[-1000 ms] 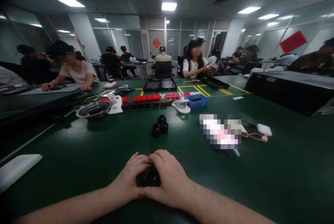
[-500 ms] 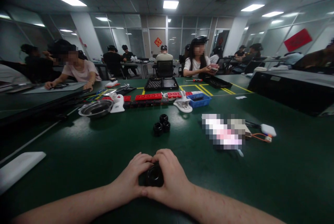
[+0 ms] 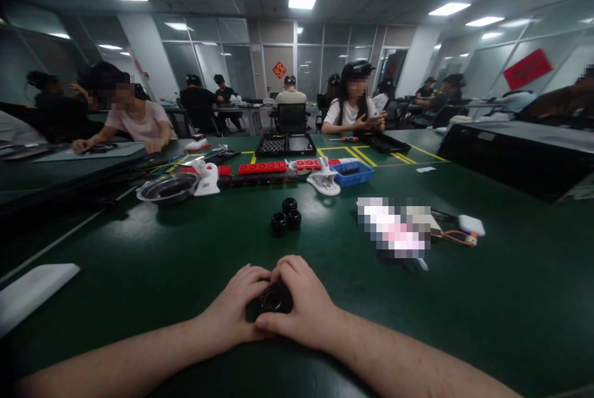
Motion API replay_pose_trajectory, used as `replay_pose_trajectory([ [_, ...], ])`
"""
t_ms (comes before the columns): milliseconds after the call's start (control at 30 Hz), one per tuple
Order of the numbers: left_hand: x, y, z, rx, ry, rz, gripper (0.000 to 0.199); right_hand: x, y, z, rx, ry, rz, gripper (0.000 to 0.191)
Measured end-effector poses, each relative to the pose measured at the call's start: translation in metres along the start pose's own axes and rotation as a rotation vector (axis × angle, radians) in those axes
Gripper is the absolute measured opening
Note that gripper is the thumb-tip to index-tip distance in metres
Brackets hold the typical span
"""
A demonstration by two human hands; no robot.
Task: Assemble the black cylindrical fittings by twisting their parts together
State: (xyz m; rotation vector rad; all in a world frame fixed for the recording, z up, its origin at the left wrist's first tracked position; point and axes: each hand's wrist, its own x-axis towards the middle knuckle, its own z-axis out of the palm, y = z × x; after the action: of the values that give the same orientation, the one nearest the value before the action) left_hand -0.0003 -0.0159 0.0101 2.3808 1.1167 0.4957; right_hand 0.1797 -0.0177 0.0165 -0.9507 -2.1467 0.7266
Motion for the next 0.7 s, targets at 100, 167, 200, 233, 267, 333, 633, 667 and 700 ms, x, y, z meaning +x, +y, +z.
replay_pose_trajectory([
  [100, -0.0010, 0.0000, 0.0002, -0.003, 0.012, -0.014, 0.043, 0.0005, -0.0031, -0.0012, 0.031, -0.074, -0.064, 0.028],
  [167, -0.0012, -0.0011, 0.0012, -0.003, 0.005, -0.029, 0.050, 0.0011, -0.0048, -0.0031, 0.108, -0.151, -0.154, 0.030],
  [200, -0.0012, -0.0018, 0.0016, -0.001, 0.004, -0.034, 0.051, 0.0013, -0.0049, -0.0037, 0.141, -0.179, -0.185, 0.034],
  [233, -0.0010, -0.0025, 0.0020, 0.002, 0.002, -0.033, 0.050, 0.0014, -0.0044, -0.0039, 0.162, -0.192, -0.196, 0.038],
  [267, -0.0009, -0.0030, 0.0022, 0.006, -0.001, -0.028, 0.048, 0.0014, -0.0033, -0.0036, 0.171, -0.183, -0.181, 0.041],
  [333, -0.0005, -0.0034, 0.0020, 0.012, -0.004, -0.012, 0.041, 0.0012, -0.0005, -0.0020, 0.150, -0.121, -0.100, 0.043],
  [633, -0.0014, -0.0009, 0.0014, 0.011, 0.007, -0.013, 0.048, 0.0006, -0.0045, -0.0034, 0.143, -0.164, -0.135, 0.028],
  [667, -0.0018, -0.0005, 0.0014, 0.014, 0.006, -0.015, 0.048, 0.0003, -0.0043, -0.0035, 0.167, -0.184, -0.148, 0.032],
  [700, -0.0021, 0.0000, 0.0014, 0.015, 0.002, -0.014, 0.046, 0.0000, -0.0034, -0.0030, 0.181, -0.184, -0.141, 0.036],
])
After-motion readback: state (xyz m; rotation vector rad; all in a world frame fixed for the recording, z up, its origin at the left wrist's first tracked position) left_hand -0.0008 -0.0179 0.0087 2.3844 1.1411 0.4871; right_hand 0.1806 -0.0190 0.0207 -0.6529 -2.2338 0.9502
